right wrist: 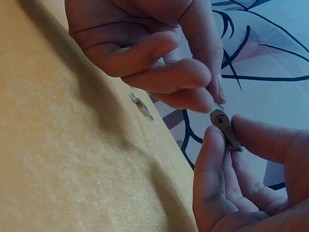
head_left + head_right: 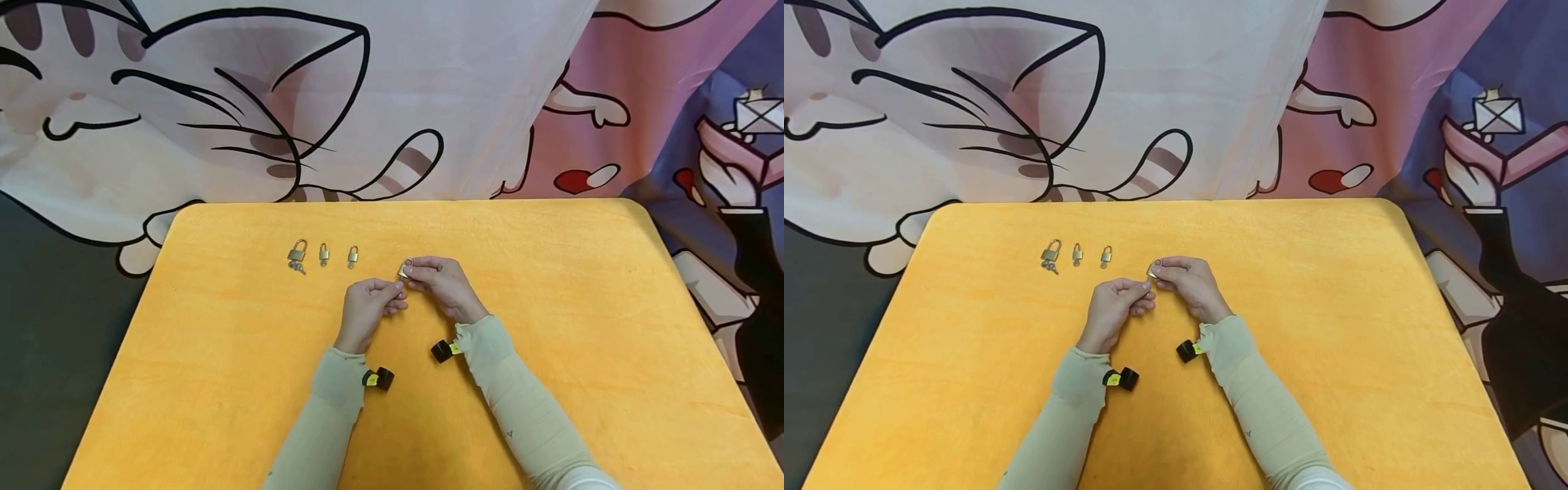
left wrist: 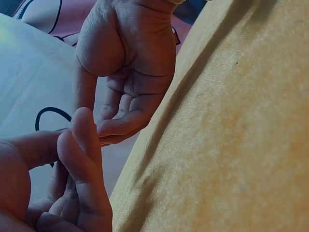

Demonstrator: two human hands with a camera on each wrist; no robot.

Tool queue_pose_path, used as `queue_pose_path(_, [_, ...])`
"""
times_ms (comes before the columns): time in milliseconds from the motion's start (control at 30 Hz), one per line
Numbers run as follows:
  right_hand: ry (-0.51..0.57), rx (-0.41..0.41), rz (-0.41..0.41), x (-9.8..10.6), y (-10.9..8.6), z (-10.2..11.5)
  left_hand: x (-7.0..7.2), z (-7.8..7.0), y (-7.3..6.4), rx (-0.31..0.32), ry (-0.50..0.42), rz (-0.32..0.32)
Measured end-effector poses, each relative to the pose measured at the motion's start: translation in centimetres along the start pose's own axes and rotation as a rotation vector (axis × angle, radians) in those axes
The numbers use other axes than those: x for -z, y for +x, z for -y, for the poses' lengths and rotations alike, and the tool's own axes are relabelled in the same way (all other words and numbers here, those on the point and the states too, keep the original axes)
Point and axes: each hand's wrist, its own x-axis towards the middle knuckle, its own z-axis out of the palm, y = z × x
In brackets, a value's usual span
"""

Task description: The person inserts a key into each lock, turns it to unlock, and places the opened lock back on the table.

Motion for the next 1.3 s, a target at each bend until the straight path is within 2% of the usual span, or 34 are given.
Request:
queue_pose_path(600, [0.006, 0.002, 0.001, 0.3, 0.1, 0.0, 0.1, 0.0, 0.1, -0.068, 0.021, -0.03])
queue_pose_path(1033, [0.03, -0.023, -0.024, 0.4, 0.0, 0.2, 0.0, -0.1, 0.1, -0.025, 0.024, -0.076])
queue_pose_path(1200, [0.053, -0.027, -0.015, 0.3, -0.1, 0.1, -0.4, -1.9, -0.8, -0.009, 0.043, -0.1])
queue_pose_path(1300, [0.062, -0.025, -0.012, 0.3, -0.1, 0.2, -0.2, -1.8, -0.7, -0.017, 0.034, -0.098])
